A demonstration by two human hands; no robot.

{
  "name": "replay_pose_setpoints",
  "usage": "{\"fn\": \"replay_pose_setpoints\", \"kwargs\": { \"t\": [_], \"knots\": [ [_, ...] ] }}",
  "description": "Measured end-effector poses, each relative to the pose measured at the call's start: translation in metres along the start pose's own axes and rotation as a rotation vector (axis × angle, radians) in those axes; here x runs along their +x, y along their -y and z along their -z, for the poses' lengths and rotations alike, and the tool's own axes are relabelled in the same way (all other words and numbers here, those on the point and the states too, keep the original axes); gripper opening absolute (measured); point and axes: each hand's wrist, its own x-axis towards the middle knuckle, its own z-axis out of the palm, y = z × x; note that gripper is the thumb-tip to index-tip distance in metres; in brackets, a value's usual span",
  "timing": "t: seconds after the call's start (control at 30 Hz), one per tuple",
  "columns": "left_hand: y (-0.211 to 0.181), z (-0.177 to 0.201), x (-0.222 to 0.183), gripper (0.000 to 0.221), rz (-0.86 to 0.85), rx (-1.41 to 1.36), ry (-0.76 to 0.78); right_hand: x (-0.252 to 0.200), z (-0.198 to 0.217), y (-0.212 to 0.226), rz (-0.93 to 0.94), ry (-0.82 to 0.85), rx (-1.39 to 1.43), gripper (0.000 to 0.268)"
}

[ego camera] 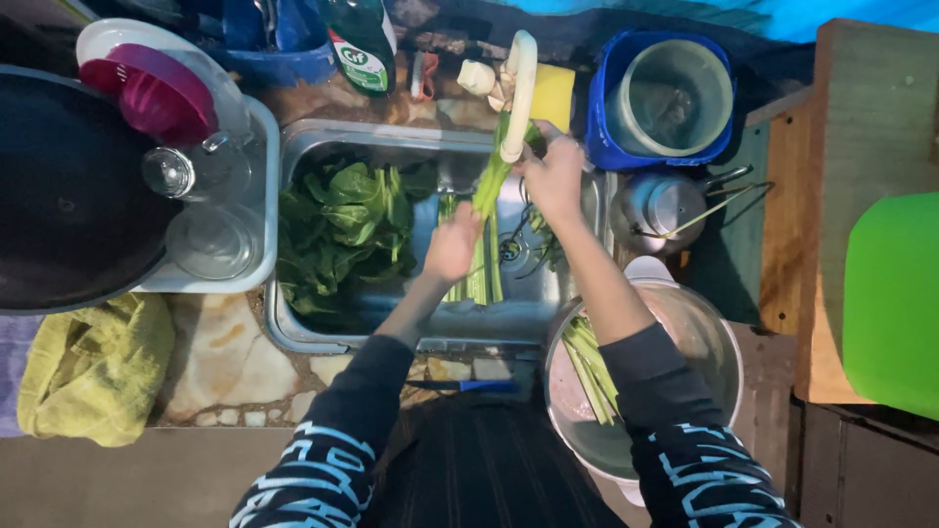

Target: The recorder is washing and peeling stalks of celery over a kitchen sink.

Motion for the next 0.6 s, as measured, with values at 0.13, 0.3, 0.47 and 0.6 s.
{"fn": "replay_pose_setpoints", "kwargs": {
  "t": [0.13, 0.3, 0.47, 0.6],
  "knots": [
    [0.035, -0.019, -0.017, 0.026, -0.006, -0.087, -0.056, -0.005, -0.018, -0.012, -0.222, 0.027, 0.298, 0.028],
    [0.044, -0.026, -0.034, 0.032, 0.133, -0.551, -0.016, -0.003, -0.028, -0.038, -0.172, 0.005, 0.387, 0.023],
    [0.048, -0.034, -0.043, 0.034, 0.242, -0.771, -0.026, -0.006, -0.027, -0.032, -0.189, 0.008, 0.387, 0.021],
    [0.052, -0.029, -0.059, 0.034, 0.219, -0.313, -0.116, -0.024, -0.039, -0.036, -0.213, 0.020, 0.377, 0.022]
  ]
}}
